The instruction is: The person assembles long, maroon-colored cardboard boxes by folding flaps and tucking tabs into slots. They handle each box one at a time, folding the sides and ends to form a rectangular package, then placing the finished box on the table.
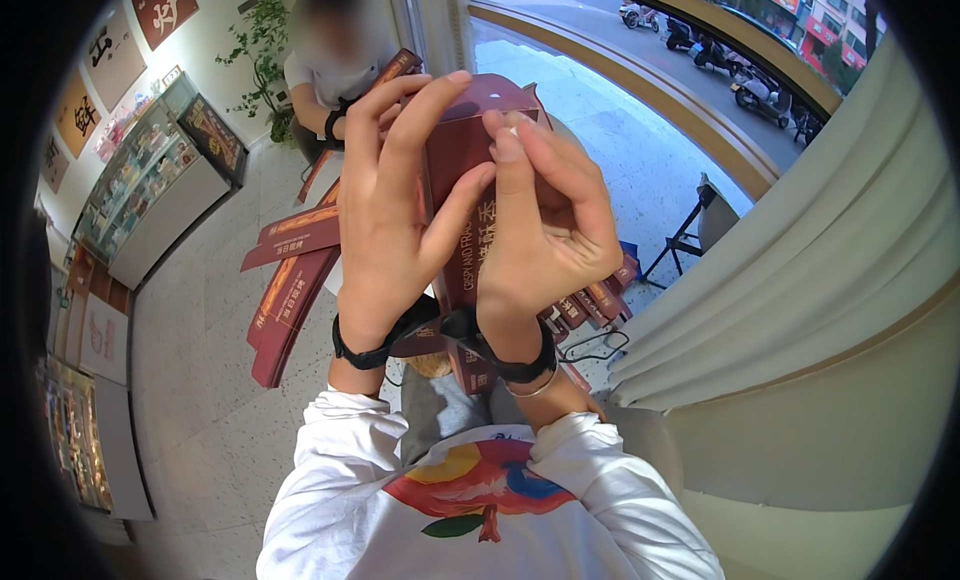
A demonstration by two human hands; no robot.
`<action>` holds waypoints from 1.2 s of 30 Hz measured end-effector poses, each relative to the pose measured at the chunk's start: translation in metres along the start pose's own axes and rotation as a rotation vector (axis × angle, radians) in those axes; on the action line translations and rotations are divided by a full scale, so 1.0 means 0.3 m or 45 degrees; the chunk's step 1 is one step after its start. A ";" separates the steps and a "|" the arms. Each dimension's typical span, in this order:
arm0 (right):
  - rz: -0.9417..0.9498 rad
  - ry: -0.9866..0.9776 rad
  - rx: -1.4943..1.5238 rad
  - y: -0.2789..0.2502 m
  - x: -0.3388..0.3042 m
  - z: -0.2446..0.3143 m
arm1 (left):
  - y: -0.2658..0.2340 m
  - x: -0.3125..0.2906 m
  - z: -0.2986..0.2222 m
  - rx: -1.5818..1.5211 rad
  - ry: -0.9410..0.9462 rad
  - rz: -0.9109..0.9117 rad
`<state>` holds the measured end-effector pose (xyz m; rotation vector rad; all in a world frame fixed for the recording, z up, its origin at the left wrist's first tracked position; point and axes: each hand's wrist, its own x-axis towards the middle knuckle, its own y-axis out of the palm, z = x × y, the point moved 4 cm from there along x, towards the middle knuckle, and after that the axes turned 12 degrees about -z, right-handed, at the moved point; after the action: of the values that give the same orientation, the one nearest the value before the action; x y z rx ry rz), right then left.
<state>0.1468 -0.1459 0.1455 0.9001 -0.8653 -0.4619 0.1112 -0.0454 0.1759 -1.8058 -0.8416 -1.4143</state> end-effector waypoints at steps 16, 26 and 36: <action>0.306 -0.487 -0.508 -0.043 0.010 0.068 | -0.033 0.023 0.002 -0.011 0.002 0.054; 0.666 -0.747 -0.654 -0.025 0.018 0.129 | -0.057 0.013 -0.013 -0.079 0.013 -0.003; 1.133 -0.891 -0.684 0.006 0.045 0.182 | -0.095 -0.007 -0.013 -0.147 -0.045 0.064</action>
<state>0.1106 -0.1804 0.1711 -0.2160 -1.5654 -0.1864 0.0854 -0.0329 0.1780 -1.9307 -0.7404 -1.4283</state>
